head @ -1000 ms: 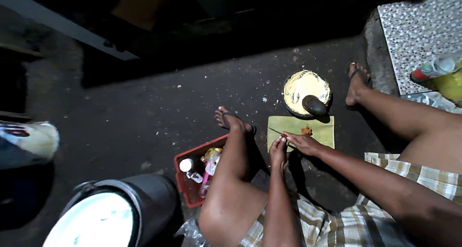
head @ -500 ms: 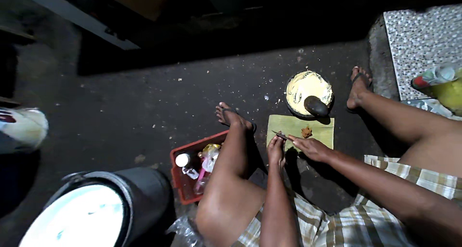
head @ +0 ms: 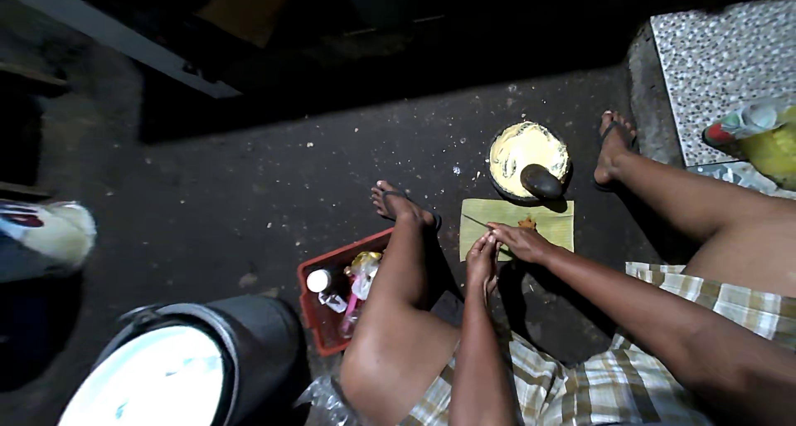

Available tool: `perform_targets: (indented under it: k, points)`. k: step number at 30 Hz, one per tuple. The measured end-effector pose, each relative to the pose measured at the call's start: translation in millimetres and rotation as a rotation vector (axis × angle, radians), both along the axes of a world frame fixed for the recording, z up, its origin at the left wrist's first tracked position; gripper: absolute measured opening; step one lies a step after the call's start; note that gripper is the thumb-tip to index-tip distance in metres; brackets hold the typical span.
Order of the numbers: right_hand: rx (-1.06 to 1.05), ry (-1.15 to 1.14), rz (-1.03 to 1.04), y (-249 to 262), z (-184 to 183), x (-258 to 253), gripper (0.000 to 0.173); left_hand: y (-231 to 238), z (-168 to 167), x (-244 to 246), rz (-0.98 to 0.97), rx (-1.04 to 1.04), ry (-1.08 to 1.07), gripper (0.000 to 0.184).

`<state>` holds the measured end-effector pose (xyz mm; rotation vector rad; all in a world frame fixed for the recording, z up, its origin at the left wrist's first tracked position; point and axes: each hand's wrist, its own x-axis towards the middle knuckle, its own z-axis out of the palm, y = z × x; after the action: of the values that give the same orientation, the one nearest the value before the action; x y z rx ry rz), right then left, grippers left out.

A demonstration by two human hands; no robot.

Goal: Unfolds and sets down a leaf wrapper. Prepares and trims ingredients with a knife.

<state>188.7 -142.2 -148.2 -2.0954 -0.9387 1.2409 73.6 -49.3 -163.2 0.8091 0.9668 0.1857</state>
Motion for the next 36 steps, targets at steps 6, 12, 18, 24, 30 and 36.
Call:
perform_targets:
  k: [6,12,18,24,30,36]
  points:
    - [0.014,0.01,0.074,-12.7,13.6,-9.0,0.056,5.5,-1.0,-1.5,0.129,0.028,0.052,0.027]
    - [0.01,0.01,0.077,-29.0,24.5,-10.6,0.055,6.7,-3.2,0.0,0.15,-0.007,0.014,0.026]
    - [0.024,-0.011,0.009,-12.6,-0.7,-2.6,0.053,-1.3,5.7,-1.5,0.048,0.026,-0.041,0.028]
    - [0.052,0.025,0.07,-22.3,24.8,-17.5,0.055,10.9,-0.2,-4.4,0.18,0.043,0.028,0.026]
    - [0.036,-0.003,0.068,-25.0,18.1,-10.9,0.055,-0.7,-1.4,-2.0,0.095,0.031,-0.008,0.025]
    - [0.044,0.005,0.042,-5.4,4.8,-6.7,0.054,-3.1,7.3,-5.3,0.072,0.001,0.008,0.025]
